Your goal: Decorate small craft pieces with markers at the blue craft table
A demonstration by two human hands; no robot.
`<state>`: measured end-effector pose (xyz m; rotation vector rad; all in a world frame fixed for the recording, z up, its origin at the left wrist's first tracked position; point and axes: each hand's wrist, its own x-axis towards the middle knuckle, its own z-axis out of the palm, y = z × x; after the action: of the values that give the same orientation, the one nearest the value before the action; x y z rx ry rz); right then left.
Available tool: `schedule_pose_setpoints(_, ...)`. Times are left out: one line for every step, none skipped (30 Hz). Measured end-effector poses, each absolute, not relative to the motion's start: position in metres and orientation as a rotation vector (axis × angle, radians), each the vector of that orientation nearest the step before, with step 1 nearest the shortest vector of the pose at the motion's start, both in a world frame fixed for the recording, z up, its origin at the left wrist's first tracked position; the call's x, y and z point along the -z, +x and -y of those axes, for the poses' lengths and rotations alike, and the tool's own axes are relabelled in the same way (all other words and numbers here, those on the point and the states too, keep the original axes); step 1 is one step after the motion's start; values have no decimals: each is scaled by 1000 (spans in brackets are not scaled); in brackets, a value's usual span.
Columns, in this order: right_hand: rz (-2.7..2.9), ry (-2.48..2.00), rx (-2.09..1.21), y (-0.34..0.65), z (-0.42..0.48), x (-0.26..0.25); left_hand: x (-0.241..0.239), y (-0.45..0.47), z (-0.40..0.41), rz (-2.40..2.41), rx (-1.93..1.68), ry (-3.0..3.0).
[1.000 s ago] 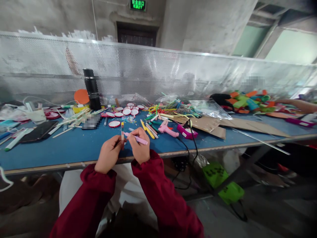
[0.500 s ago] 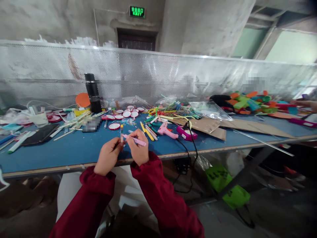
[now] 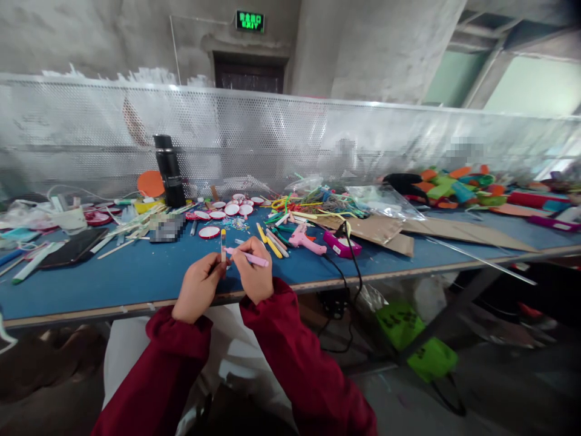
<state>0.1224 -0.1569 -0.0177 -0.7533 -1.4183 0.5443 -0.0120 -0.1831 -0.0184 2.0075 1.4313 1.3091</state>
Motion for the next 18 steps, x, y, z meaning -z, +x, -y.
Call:
schedule_pose_setpoints(1402, -744, -559, 122, 157, 18, 19, -12, 183, -1427, -1308, 1997)
schedule_pose_setpoints(1383, -736, -575, 123, 157, 18, 19, -12, 183, -1422, -1308, 1984)
schedule_pose_setpoints(1363, -730, -590, 123, 156, 19, 19, -12, 183, -1414, -1310, 1970)
schedule_pose_setpoints(1347, -728, -602, 123, 156, 19, 19, -12, 183, -1406, -1312, 1959)
schedule_pose_setpoints(1339, -729, -611, 123, 155, 20, 19, -12, 183, -1398, -1314, 1950)
schedule_pose_setpoints(1339, -729, -619, 123, 155, 20, 19, -12, 183, -1395, -1314, 1946)
schedule_pose_setpoints(1343, -729, -622, 124, 155, 20, 19, -12, 183, -1397, -1315, 1945)
schedule_pose_setpoints(1349, -728, -621, 124, 155, 20, 19, -12, 182, -1403, -1314, 1948)
schedule_pose_setpoints(1355, -727, -616, 124, 155, 20, 19, -12, 182, -1410, -1314, 1950)
schedule_pose_setpoints(1362, -725, -610, 124, 155, 21, 19, -12, 182, -1417, -1314, 1951)
schedule_pose_setpoints(1368, -722, -606, 124, 155, 21, 19, -12, 182, -1421, -1314, 1951)
schedule_pose_setpoints(1372, -719, -602, 124, 155, 21, 19, -12, 182, -1422, -1313, 1952)
schedule_pose_setpoints(1376, -716, -598, 124, 155, 21, 19, -12, 182, -1421, -1314, 1954)
schedule_pose_setpoints(1378, -712, -594, 124, 156, 21, 19, -12, 182, -1419, -1314, 1957)
schedule_pose_setpoints(1378, -708, -590, 124, 156, 21, 19, -12, 182, -1417, -1318, 1958)
schedule_pose_setpoints(1379, -705, -586, 124, 156, 20, 19, -12, 182, -1414, -1322, 1959)
schedule_pose_setpoints(1380, -702, -582, 124, 156, 20, 19, -12, 182, -1412, -1328, 1959)
schedule_pose_setpoints(1381, -701, -581, 124, 157, 20, 19, -12, 182, -1410, -1334, 1959)
